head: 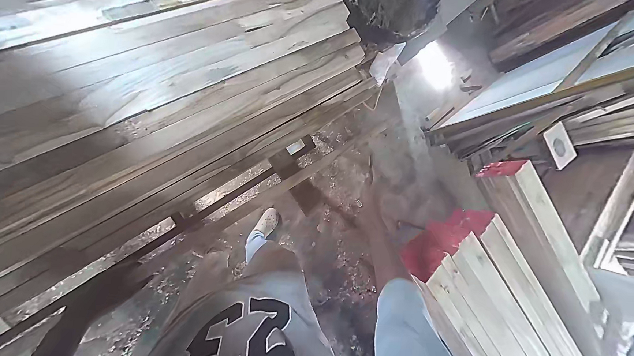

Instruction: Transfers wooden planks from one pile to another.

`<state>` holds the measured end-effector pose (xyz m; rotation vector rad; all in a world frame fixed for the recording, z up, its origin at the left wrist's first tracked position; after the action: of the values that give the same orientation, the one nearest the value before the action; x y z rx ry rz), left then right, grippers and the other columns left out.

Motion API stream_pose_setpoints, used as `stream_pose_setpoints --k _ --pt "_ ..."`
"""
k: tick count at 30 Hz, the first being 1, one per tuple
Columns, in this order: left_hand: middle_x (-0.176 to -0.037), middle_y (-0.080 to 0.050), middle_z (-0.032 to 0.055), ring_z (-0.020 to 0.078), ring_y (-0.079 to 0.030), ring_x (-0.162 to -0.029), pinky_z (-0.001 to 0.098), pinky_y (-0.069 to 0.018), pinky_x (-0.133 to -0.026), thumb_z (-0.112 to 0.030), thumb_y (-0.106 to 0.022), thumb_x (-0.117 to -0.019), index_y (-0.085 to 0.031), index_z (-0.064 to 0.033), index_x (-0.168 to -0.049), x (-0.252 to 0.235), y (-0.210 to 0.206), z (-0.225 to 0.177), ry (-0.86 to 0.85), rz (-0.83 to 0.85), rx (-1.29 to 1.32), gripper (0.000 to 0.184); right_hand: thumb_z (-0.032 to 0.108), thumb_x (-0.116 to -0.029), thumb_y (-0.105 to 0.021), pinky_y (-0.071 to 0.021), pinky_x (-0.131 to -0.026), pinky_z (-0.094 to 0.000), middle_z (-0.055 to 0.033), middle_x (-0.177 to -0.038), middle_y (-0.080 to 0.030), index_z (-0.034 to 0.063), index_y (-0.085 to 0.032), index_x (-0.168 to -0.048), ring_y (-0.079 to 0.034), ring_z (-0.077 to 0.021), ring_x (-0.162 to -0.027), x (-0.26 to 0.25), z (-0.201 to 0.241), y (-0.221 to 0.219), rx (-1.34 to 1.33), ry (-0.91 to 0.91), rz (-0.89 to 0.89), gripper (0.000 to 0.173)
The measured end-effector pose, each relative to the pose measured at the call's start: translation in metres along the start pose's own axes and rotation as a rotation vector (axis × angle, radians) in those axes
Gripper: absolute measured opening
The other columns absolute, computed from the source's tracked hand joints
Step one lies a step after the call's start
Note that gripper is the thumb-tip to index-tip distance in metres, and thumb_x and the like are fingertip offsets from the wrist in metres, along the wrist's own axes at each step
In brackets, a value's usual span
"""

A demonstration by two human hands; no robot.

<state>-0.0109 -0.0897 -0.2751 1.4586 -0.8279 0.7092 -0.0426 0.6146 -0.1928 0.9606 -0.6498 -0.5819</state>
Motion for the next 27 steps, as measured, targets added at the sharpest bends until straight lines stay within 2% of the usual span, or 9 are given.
stream_pose_setpoints --k 5,7,11,14,17,20,24,25,27 --pt "-0.128 -0.066 0.0264 0.0487 -0.063 -0.120 0.0705 -0.0472 -0.099 -0.057 -0.068 -0.0932 -0.062 -0.0087 -0.136 -0.005 -0.003 0.001 0.041 0.009 0.023 0.065 0.006 -0.1015 -0.054 -0.0507 -0.100 -0.0590 -0.0290 -0.132 -0.062 0.0188 -0.037 -0.161 -0.064 -0.0454 -0.116 -0.068 0.004 0.000 0.178 0.020 -0.021 0.063" --pt "-0.127 -0.067 0.0247 0.0453 -0.064 -0.120 0.0676 -0.0483 -0.100 -0.054 -0.070 -0.0934 -0.063 -0.0097 -0.136 -0.004 -0.003 0.001 0.057 0.019 0.031 0.062 0.005 -0.0945 -0.063 -0.0535 -0.096 -0.0605 -0.0284 -0.143 -0.052 0.0229 -0.038 -0.160 -0.062 -0.0468 -0.118 -0.076 -0.003 -0.010 0.330 0.003 0.049 0.073" --pt "-0.125 -0.069 0.0216 0.0439 -0.066 -0.116 0.0686 -0.0501 -0.096 -0.049 -0.073 -0.0923 -0.064 -0.0150 -0.135 -0.006 -0.008 0.006 0.078 -0.018 0.027 0.056 0.008 -0.0957 -0.063 -0.0516 -0.099 -0.0600 -0.0286 -0.142 -0.055 0.0127 -0.052 -0.150 -0.061 -0.0456 -0.122 -0.068 0.000 0.024 0.436 -0.029 0.155 0.056" --pt "-0.124 -0.070 0.0205 0.0434 -0.068 -0.114 0.0687 -0.0516 -0.092 -0.048 -0.072 -0.0926 -0.065 -0.0174 -0.135 -0.003 -0.011 0.006 0.074 -0.076 0.007 0.053 0.018 -0.1071 -0.050 -0.0505 -0.100 -0.0618 -0.0285 -0.135 -0.060 0.0112 -0.053 -0.149 -0.062 -0.0461 -0.121 -0.084 0.008 0.041 0.366 0.018 0.118 0.043" --pt "-0.118 -0.072 0.0194 0.0419 -0.069 -0.111 0.0690 -0.0523 -0.090 -0.045 -0.073 -0.0913 -0.068 -0.0160 -0.129 0.001 -0.009 0.002 0.054 -0.137 0.013 0.048 0.021 -0.1031 -0.056 -0.0509 -0.098 -0.0629 -0.0276 -0.125 -0.066 0.0019 -0.064 -0.133 -0.064 -0.0452 -0.117 -0.101 0.039 0.030 0.284 -0.028 0.155 0.036" --pt "-0.123 -0.071 0.0192 0.0414 -0.067 -0.116 0.0680 -0.0508 -0.095 -0.044 -0.073 -0.0921 -0.068 -0.0156 -0.131 0.004 -0.010 0.003 0.059 -0.154 0.019 0.048 0.021 -0.0992 -0.062 -0.0534 -0.094 -0.0599 -0.0274 -0.118 -0.068 -0.0033 -0.064 -0.124 -0.067 -0.0421 -0.111 -0.058 0.075 0.005 0.301 -0.051 0.275 0.035" --pt "-0.137 -0.065 0.0157 0.0414 -0.062 -0.125 0.0680 -0.0486 -0.099 -0.075 -0.052 -0.0899 -0.061 -0.0212 -0.140 -0.008 -0.027 0.020 0.006 -0.161 -0.017 0.074 0.026 -0.0954 -0.067 -0.0519 -0.093 -0.0615 -0.0264 -0.114 -0.069 -0.0035 -0.068 -0.114 -0.067 -0.0415 -0.109 -0.024 0.089 0.009 0.360 0.028 0.439 0.035" --pt "-0.136 -0.065 0.0161 0.0415 -0.063 -0.124 0.0677 -0.0490 -0.099 -0.082 -0.051 -0.0867 -0.061 -0.0203 -0.139 -0.009 -0.027 0.023 -0.020 -0.159 -0.001 0.082 0.025 -0.0974 -0.064 -0.0513 -0.093 -0.0620 -0.0273 -0.115 -0.068 -0.0037 -0.068 -0.116 -0.067 -0.0418 -0.109 -0.026 0.086 0.015 0.342 0.038 0.480 0.034" --pt "-0.142 -0.058 0.0265 0.0492 -0.054 -0.132 0.0701 -0.0405 -0.108 -0.072 -0.063 -0.0887 -0.054 -0.0088 -0.147 -0.003 -0.005 0.009 -0.075 0.007 0.135 0.086 0.021 -0.1033 -0.054 -0.0522 -0.094 -0.0538 -0.0253 -0.120 -0.067 -0.0013 -0.063 -0.131 -0.067 -0.0351 -0.106 -0.029 0.075 0.030 0.209 -0.025 0.527 0.037"
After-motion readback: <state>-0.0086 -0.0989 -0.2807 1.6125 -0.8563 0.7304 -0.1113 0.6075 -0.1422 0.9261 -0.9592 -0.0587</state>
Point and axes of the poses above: each hand's wrist, its own x-axis away from the middle knuckle, its own y-axis out of the back of the hand, z = x × y, the point moved 6 cm from there along -x, towards the middle knuckle
